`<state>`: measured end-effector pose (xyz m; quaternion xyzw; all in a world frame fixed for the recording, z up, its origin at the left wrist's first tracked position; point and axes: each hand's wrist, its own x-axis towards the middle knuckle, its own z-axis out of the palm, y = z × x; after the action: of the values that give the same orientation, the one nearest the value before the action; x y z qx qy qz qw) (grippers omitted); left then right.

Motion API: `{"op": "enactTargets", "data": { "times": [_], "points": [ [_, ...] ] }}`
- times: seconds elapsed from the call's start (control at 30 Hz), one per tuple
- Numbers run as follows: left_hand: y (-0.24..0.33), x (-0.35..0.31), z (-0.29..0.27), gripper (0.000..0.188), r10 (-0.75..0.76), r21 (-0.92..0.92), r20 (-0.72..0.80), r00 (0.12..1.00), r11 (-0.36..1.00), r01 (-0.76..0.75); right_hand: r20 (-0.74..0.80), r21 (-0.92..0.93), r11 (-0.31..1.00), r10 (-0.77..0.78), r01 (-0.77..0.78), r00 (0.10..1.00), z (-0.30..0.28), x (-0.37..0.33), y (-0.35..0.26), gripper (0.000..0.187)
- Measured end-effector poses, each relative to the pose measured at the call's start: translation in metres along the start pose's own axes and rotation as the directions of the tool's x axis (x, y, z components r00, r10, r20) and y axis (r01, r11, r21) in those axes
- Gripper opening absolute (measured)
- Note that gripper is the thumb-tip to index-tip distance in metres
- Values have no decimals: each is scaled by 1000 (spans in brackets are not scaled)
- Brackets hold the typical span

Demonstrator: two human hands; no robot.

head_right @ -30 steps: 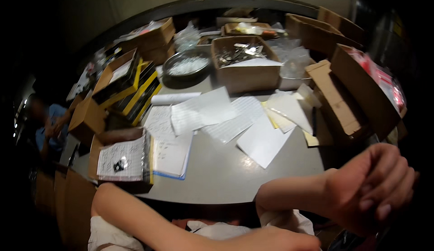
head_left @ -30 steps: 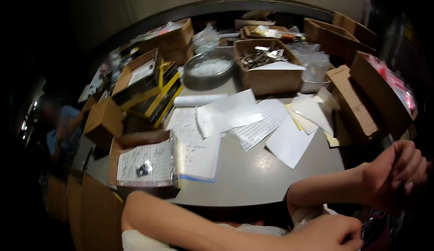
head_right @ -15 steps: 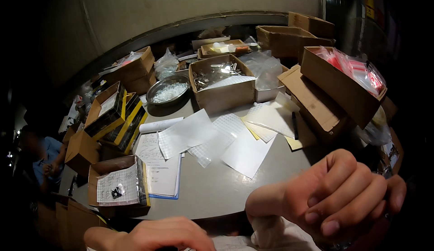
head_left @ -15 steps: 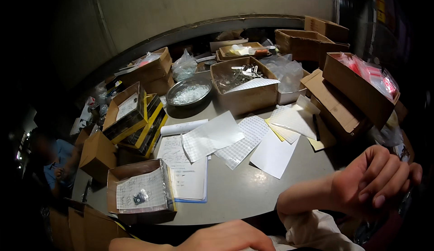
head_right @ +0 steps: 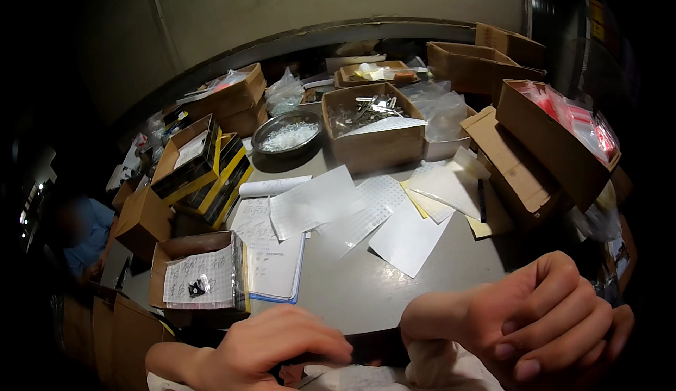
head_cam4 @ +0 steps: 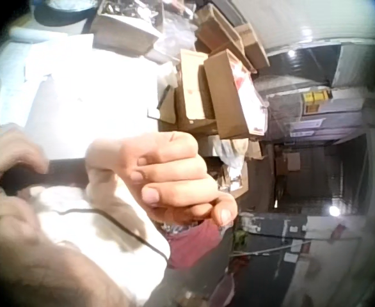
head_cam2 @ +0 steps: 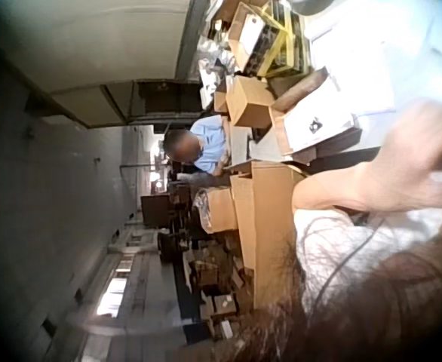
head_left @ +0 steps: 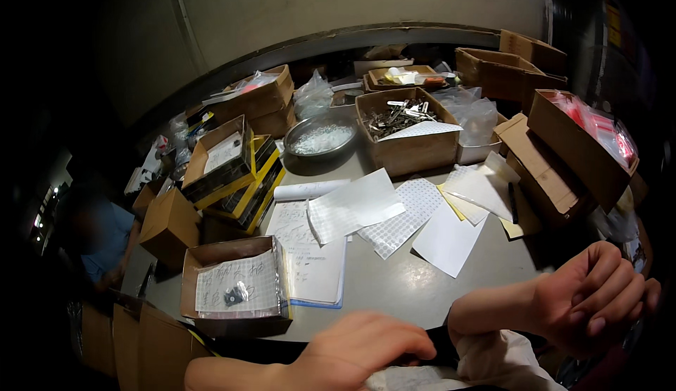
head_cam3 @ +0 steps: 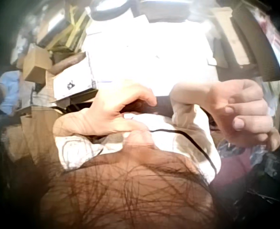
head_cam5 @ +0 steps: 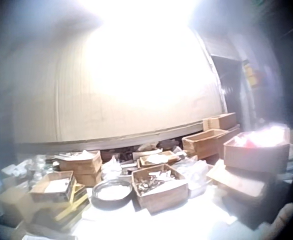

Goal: The person peels small circular stickers from a sheet and places them into a small cardboard box. They then pick up a black marker and write on a separate sheet of stickers before placing the sheet into the box.

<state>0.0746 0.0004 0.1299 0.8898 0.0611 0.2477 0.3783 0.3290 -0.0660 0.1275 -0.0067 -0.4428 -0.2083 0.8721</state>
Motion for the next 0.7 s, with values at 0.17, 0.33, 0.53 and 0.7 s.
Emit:
{"op": "enactTargets", "data": {
  "times": [0.17,0.33,0.53,0.7],
  "points": [
    [3,5,1,55,51,56,0,999,997,-51,-52,13,1000,9,-9,999,-2,2,1,26],
    [-3,-5,-6,59,39,138,-16,999,990,-36,-62,13,1000,19,-18,998,-4,3,0,26],
    [5,-6,-7,63,20,164,-30,999,986,-15,-5,56,998,16,-15,1000,-8,5,-1,27],
    [10,7,-3,60,101,211,-44,994,973,-90,-36,43,999,-27,29,999,-7,5,1,29]
  ]
}}
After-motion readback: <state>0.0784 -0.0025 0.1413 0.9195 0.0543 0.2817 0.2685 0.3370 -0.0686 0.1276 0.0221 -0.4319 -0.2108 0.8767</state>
